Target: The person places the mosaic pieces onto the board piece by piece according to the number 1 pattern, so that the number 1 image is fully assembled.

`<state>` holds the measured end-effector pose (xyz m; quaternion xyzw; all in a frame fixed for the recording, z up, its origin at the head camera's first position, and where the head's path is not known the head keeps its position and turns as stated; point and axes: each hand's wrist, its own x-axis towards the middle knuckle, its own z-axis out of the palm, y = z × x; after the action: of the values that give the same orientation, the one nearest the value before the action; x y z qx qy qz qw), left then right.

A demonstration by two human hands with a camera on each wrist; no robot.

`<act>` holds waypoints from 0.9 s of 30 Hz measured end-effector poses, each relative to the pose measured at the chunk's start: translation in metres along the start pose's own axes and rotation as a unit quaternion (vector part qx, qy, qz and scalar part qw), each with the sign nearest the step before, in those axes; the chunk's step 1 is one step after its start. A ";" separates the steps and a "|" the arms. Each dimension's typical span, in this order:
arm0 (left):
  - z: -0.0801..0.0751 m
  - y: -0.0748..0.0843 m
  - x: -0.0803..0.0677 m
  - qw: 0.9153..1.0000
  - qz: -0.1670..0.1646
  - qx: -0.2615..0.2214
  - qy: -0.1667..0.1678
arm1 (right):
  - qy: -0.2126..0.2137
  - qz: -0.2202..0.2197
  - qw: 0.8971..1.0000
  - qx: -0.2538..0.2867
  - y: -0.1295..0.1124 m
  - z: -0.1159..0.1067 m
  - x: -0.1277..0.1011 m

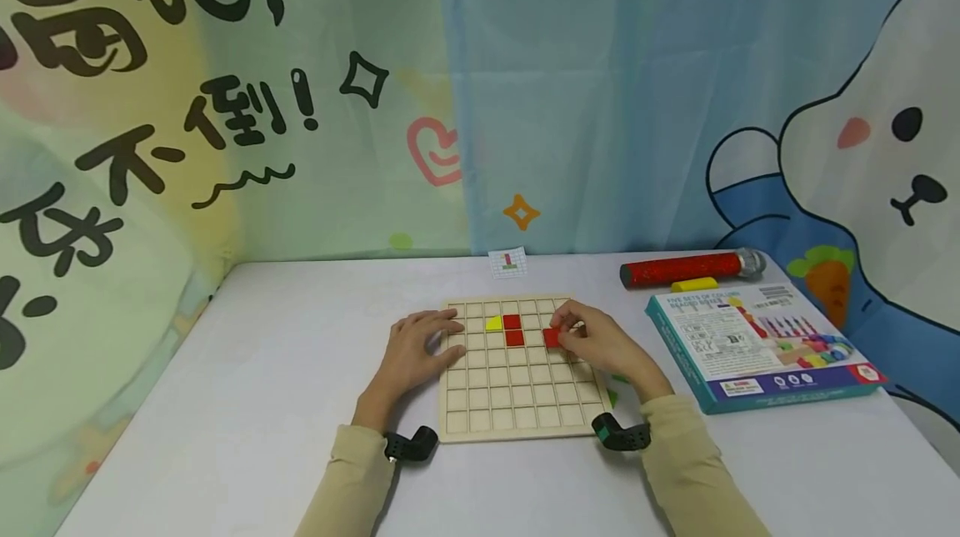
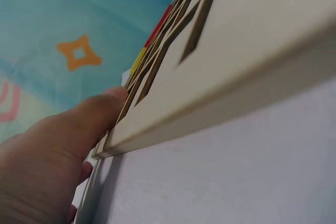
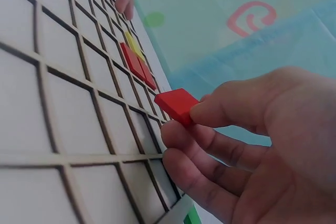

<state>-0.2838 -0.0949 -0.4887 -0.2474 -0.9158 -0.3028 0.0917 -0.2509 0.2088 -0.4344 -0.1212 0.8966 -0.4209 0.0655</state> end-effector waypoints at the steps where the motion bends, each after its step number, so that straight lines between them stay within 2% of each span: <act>1: 0.000 0.000 0.000 1.000 -0.003 -0.001 0.003 | 0.000 0.000 1.000 0.002 -0.001 0.001 0.001; 6: 0.002 0.001 0.001 1.000 -0.013 0.004 0.012 | -0.005 -0.006 1.000 0.025 -0.003 0.006 0.004; 12: 0.002 0.002 0.005 1.000 -0.012 0.012 0.026 | -0.012 0.012 0.997 0.071 -0.005 0.016 0.011; 17: 0.003 0.001 0.006 0.999 -0.014 0.017 0.031 | 0.005 -0.017 0.999 0.050 -0.003 0.027 0.015; 21: 0.004 -0.001 0.007 0.999 -0.014 0.022 0.030 | 0.019 -0.008 0.999 0.043 -0.003 0.031 0.016; 27: 0.004 -0.001 0.005 0.999 -0.012 0.021 0.036 | 0.005 0.002 0.999 0.033 -0.004 0.034 0.014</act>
<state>-0.2889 -0.0905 -0.4909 -0.2237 -0.9210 -0.2931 0.1259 -0.2567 0.1775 -0.4536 -0.1152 0.8828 -0.4506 0.0657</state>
